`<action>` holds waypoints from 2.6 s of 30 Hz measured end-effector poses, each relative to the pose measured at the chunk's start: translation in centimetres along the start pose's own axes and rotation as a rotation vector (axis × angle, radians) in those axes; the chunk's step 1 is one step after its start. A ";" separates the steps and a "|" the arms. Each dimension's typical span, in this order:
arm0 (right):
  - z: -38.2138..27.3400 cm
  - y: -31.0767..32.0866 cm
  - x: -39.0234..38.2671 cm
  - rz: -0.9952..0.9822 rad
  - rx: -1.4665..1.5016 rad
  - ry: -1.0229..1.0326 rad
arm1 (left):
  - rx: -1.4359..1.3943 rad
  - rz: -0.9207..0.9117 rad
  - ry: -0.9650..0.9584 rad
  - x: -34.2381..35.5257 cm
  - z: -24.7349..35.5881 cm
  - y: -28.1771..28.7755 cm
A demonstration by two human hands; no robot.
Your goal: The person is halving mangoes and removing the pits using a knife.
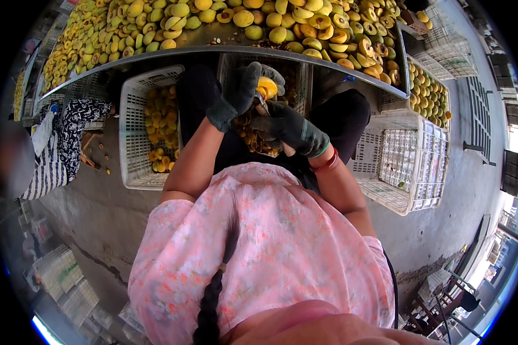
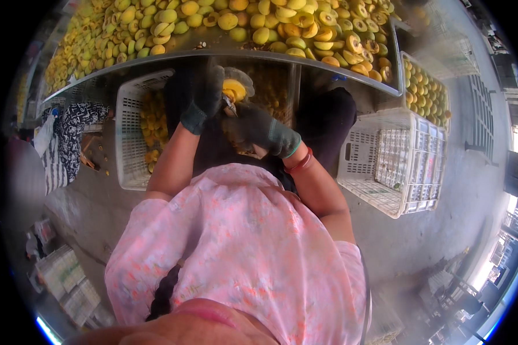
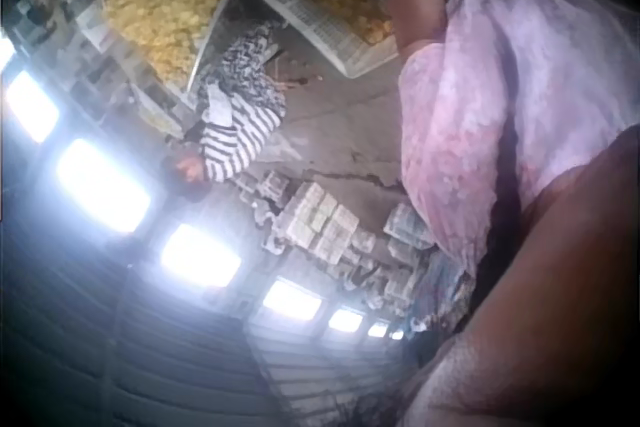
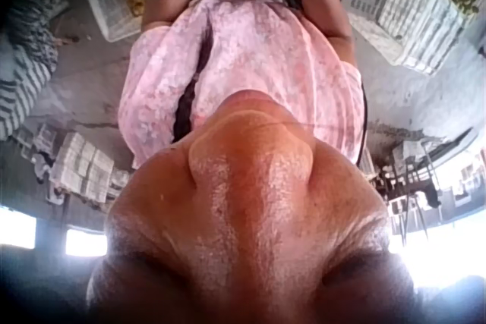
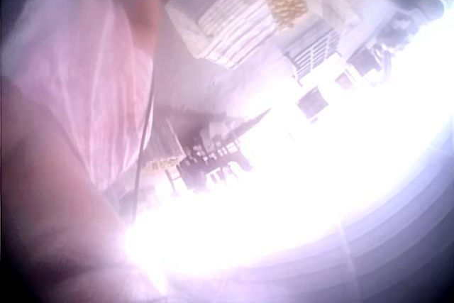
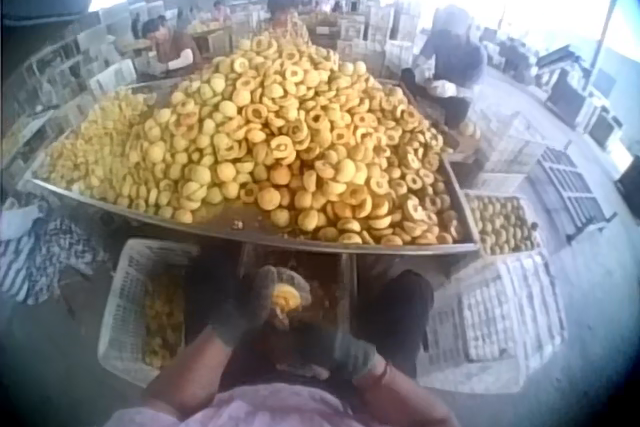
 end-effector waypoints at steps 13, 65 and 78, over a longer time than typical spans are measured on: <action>3.0 3.7 3.9 0.249 -0.452 0.248 | 1.463 0.971 -0.059 -6.1 3.3 19.7; -5.0 3.3 -0.2 0.782 -0.909 0.852 | 0.508 0.194 -0.304 0.4 2.9 -0.6; -1.8 1.4 1.2 0.507 -0.666 0.753 | -0.142 0.263 -0.148 0.7 1.9 -0.9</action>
Point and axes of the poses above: each hand's wrist, its own x-axis towards the middle knuckle, its own y-axis out of the back of the hand, z = x × y, the point moved 4 cm from there along x, towards the middle knuckle
